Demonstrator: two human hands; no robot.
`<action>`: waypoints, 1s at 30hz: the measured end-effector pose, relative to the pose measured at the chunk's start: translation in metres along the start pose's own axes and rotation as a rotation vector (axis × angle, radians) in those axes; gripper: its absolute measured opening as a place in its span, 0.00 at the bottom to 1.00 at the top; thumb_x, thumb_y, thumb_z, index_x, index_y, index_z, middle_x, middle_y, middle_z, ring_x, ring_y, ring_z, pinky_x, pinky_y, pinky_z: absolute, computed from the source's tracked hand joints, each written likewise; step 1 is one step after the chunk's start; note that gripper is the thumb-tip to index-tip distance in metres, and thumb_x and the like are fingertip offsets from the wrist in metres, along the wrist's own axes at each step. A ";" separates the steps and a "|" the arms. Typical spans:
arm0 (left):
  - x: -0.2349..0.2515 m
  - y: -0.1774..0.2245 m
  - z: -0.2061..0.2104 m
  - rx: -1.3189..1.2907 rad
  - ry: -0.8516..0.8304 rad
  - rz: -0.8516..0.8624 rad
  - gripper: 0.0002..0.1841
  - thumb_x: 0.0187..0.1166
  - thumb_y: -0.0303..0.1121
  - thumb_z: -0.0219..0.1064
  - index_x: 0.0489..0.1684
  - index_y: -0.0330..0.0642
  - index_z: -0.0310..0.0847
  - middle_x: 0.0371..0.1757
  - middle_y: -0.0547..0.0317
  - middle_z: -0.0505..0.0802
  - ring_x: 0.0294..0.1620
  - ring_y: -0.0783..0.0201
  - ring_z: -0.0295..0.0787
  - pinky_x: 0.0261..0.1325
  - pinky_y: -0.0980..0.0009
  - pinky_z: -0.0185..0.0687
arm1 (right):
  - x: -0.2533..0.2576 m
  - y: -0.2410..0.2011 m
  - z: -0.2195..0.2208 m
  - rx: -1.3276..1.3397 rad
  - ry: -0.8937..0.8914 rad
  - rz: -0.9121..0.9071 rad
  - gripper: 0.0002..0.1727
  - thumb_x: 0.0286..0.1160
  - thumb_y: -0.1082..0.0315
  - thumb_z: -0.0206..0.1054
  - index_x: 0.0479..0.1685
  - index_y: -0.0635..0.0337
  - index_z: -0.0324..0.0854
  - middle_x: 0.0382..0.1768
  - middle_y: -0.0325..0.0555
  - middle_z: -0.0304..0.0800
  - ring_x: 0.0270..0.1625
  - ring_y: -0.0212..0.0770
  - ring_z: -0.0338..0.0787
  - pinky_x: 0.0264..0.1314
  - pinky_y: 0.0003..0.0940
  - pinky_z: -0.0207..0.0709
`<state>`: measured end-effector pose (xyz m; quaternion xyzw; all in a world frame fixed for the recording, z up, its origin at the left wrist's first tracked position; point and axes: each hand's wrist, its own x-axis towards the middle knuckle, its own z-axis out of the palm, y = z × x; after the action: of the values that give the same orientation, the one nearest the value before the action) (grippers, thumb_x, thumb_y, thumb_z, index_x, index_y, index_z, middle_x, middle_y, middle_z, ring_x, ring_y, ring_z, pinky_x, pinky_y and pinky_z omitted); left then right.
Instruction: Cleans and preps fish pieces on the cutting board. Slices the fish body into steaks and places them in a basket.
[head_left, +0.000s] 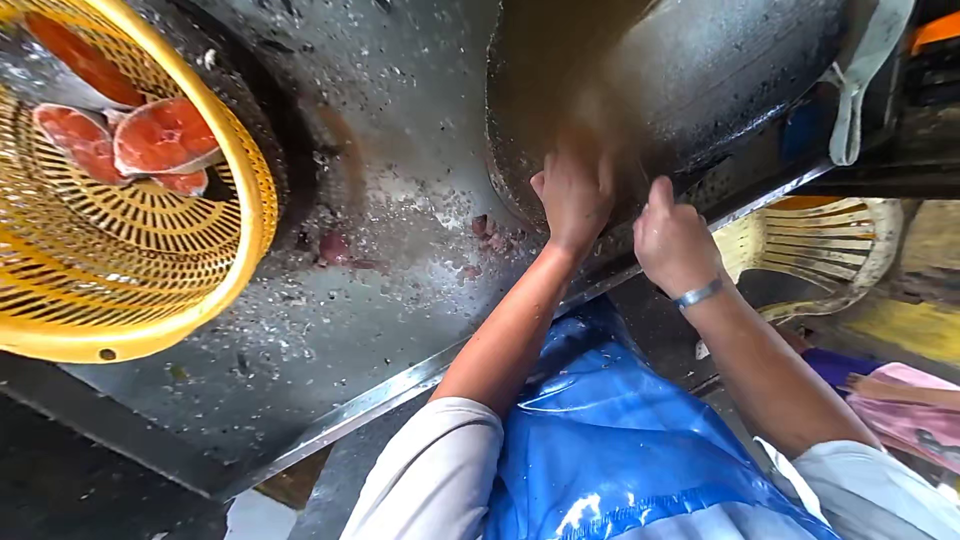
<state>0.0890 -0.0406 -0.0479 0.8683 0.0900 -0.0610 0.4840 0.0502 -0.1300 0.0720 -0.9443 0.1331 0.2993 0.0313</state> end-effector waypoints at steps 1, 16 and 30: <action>0.000 0.000 0.000 0.010 0.003 -0.002 0.27 0.84 0.50 0.63 0.76 0.45 0.73 0.43 0.62 0.92 0.55 0.59 0.87 0.68 0.47 0.69 | 0.013 -0.006 0.002 0.017 0.031 -0.016 0.20 0.92 0.63 0.49 0.75 0.63 0.66 0.37 0.63 0.91 0.44 0.68 0.95 0.41 0.64 0.85; 0.004 0.002 -0.005 0.006 -0.052 -0.034 0.28 0.85 0.51 0.63 0.77 0.43 0.73 0.52 0.56 0.94 0.61 0.54 0.88 0.67 0.44 0.72 | 0.018 -0.015 -0.003 -0.052 -0.050 0.063 0.21 0.92 0.63 0.47 0.76 0.64 0.65 0.40 0.68 0.90 0.47 0.70 0.94 0.45 0.68 0.85; 0.009 0.012 -0.013 -0.028 -0.130 -0.123 0.25 0.83 0.52 0.64 0.72 0.47 0.76 0.54 0.57 0.93 0.62 0.54 0.86 0.64 0.44 0.71 | 0.035 -0.028 -0.011 -0.111 -0.060 0.102 0.21 0.95 0.60 0.44 0.77 0.63 0.62 0.44 0.67 0.91 0.50 0.68 0.95 0.49 0.64 0.86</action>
<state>0.1011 -0.0350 -0.0330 0.8485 0.1121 -0.1456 0.4963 0.0916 -0.1130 0.0600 -0.9271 0.1631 0.3358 -0.0322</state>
